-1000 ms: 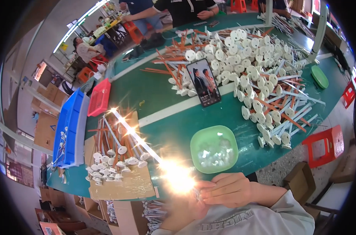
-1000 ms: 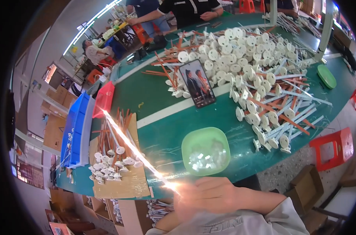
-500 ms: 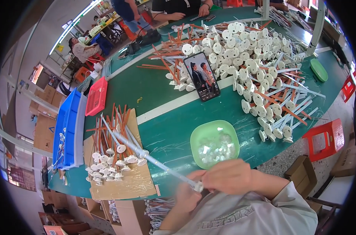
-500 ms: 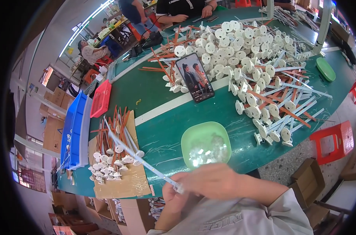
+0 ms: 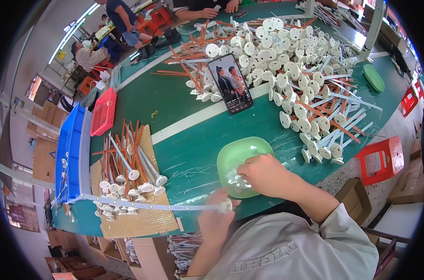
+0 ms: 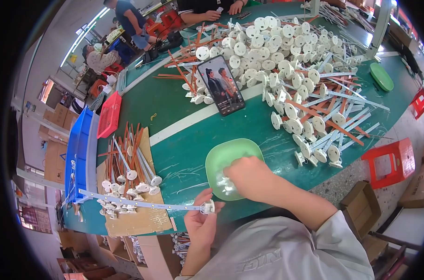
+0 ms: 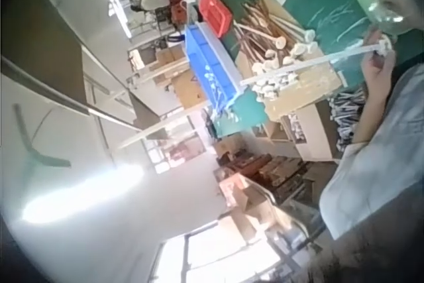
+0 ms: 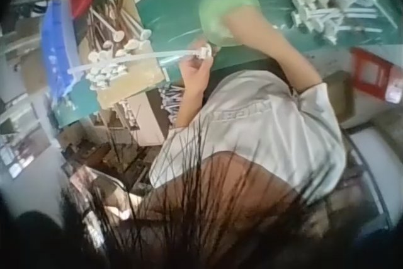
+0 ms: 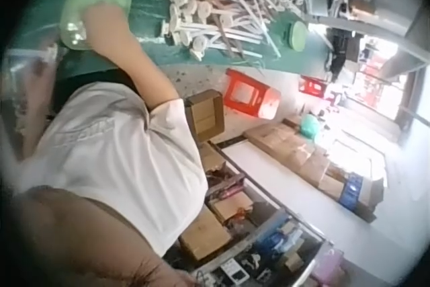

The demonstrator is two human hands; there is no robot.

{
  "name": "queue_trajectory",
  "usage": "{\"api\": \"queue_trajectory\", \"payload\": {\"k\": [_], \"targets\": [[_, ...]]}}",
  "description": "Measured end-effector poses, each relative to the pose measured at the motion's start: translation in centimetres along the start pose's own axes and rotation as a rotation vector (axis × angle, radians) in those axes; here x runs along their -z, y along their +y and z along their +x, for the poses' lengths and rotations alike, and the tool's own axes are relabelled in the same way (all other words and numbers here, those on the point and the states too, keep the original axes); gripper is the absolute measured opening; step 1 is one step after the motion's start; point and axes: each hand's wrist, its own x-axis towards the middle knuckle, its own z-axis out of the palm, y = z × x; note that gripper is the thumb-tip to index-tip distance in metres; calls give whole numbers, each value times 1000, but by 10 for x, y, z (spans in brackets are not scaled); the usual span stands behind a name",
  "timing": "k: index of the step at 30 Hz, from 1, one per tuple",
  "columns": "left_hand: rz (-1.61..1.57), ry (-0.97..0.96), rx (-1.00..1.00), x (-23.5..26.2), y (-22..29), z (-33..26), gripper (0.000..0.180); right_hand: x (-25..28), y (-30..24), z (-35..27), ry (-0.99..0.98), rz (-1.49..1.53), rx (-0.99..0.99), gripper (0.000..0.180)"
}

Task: Assembling small plastic light-housing components onto a long strip at a factory workbench.

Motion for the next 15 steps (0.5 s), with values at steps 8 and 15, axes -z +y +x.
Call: {"api": "queue_trajectory", "payload": {"k": [8,15], "targets": [[102,-35,-73,-2,6,2,39,3,0,-9,361,239,66,8],[-324,3,-273,-35,27,42,60,-7,-17,-19,484,1363,-257,6]]}}
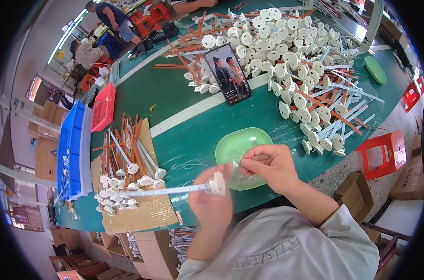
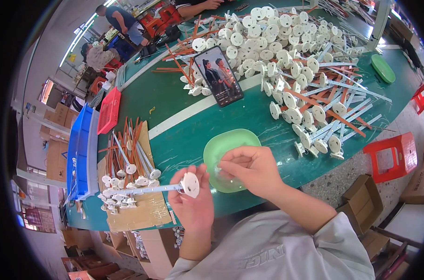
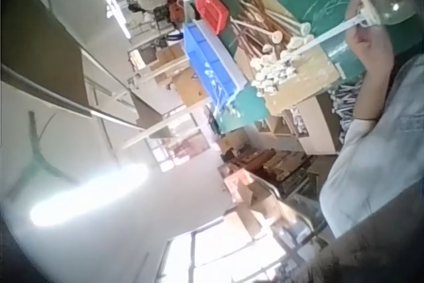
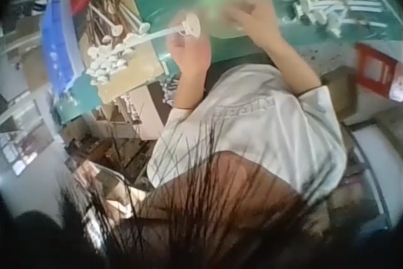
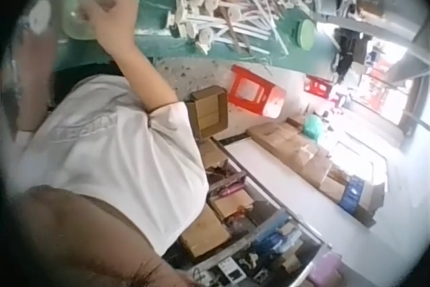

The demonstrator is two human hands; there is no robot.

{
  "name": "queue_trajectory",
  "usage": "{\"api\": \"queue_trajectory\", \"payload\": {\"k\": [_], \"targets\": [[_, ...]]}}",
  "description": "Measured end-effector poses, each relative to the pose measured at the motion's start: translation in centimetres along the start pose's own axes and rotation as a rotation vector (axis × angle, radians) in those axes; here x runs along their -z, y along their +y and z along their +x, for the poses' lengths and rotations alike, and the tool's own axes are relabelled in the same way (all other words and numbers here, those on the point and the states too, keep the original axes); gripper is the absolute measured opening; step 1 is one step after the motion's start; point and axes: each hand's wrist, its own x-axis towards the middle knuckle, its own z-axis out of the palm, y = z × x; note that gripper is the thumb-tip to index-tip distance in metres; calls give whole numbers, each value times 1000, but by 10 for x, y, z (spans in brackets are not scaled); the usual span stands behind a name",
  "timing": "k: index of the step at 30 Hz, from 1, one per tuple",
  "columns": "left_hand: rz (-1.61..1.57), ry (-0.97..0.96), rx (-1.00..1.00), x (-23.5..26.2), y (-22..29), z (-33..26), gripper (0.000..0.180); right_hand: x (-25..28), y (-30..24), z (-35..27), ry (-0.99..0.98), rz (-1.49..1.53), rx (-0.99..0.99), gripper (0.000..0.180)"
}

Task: Assembling small plastic light-housing components onto a long strip at a factory workbench.

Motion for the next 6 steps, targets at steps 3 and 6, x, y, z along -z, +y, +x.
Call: {"api": "queue_trajectory", "payload": {"k": [3,6], "targets": [[-145,-146,-4,-17,1,14,62,-1,0,-8,-49,180,-102,9],[-153,-211,17,-19,-2,17,64,0,-1,-14,-65,103,-6,9]]}}
